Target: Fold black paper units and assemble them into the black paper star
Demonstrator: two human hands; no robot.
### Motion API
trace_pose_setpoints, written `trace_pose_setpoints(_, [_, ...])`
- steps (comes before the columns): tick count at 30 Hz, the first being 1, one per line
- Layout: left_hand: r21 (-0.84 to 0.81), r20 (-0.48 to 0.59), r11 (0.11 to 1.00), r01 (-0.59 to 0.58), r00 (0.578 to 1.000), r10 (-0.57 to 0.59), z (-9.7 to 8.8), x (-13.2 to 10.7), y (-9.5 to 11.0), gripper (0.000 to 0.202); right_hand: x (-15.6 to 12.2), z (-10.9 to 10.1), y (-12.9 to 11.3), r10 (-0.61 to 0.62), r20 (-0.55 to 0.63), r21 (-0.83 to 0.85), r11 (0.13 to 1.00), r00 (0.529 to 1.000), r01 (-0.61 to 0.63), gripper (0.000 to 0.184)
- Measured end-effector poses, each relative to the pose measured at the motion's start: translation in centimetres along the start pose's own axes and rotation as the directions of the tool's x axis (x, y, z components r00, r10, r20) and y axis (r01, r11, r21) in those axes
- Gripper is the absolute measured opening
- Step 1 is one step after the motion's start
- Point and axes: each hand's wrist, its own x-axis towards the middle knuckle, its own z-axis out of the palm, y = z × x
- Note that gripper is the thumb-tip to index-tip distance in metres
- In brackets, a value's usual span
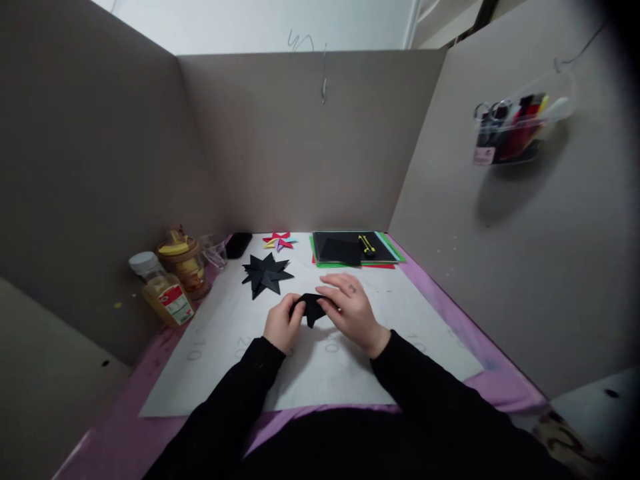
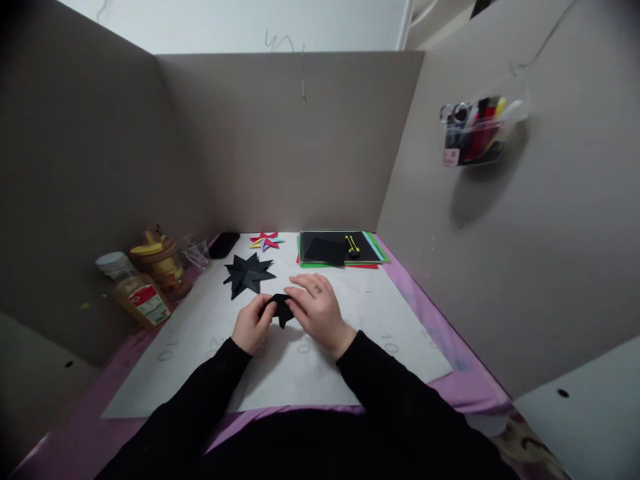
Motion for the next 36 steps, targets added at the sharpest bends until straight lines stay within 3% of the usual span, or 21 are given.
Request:
trace_pose_setpoints(2, [0.043,0.015,0.998,-0.039,0.999,0.039,0.0,-0.2,0.1,0.017,0.0,0.2,-0.3,-0.007,0.096,0.058,0.998,0.995,0.002,0.021])
trace_pose_setpoints(4, [0.06,0.035,0.996,-0.072,0.997,0.07,0.0,-0.3,0.3,0.017,-0.2,0.5,-0.4,0.034,0.112,0.118,0.992,0.993,-0.047,0.019])
trace_pose_setpoints(12, [0.085,0.102,0.969,-0.231,0.97,0.222,-0.2,-0.3,0.5,0.016,-1.2,1.0,0.1,0.005,0.04,0.227,0.974,0.999,-0.014,0.025])
trace_pose_setpoints(18, [0.118,0.115,0.956,-0.27,0.96,0.257,-0.2,-0.3,0.4,0.017,-1.2,0.9,0.0,-0.001,0.013,0.262,0.965,1.0,-0.003,0.025])
trace_pose_setpoints(20, [0.143,0.107,0.95,-0.277,0.959,0.263,-0.3,-0.3,0.4,0.017,-0.9,0.5,-0.1,0.057,0.021,0.299,0.952,0.998,-0.061,0.022])
trace_pose_setpoints(23, [0.209,0.102,0.935,-0.285,0.958,0.269,-0.5,-0.2,0.3,0.017,-0.2,-0.2,-0.3,0.163,0.079,0.342,0.922,0.983,-0.18,0.014])
trace_pose_setpoints(27, [0.284,0.101,0.899,-0.334,0.943,0.318,-0.7,-0.2,0.3,0.017,0.4,-0.9,-0.3,0.15,0.167,0.356,0.912,0.974,-0.202,0.007])
trace_pose_setpoints(31, [0.317,0.137,0.862,-0.396,0.918,0.371,-0.9,-0.1,0.4,0.019,0.6,-1.0,0.0,0.192,0.234,0.378,0.885,0.953,-0.272,0.011])
trace_pose_setpoints(36, [0.343,0.221,0.834,-0.433,0.9,0.376,-1.2,-0.2,0.6,0.023,1.1,-1.5,0.4,0.057,0.292,0.341,0.927,0.955,-0.159,0.009])
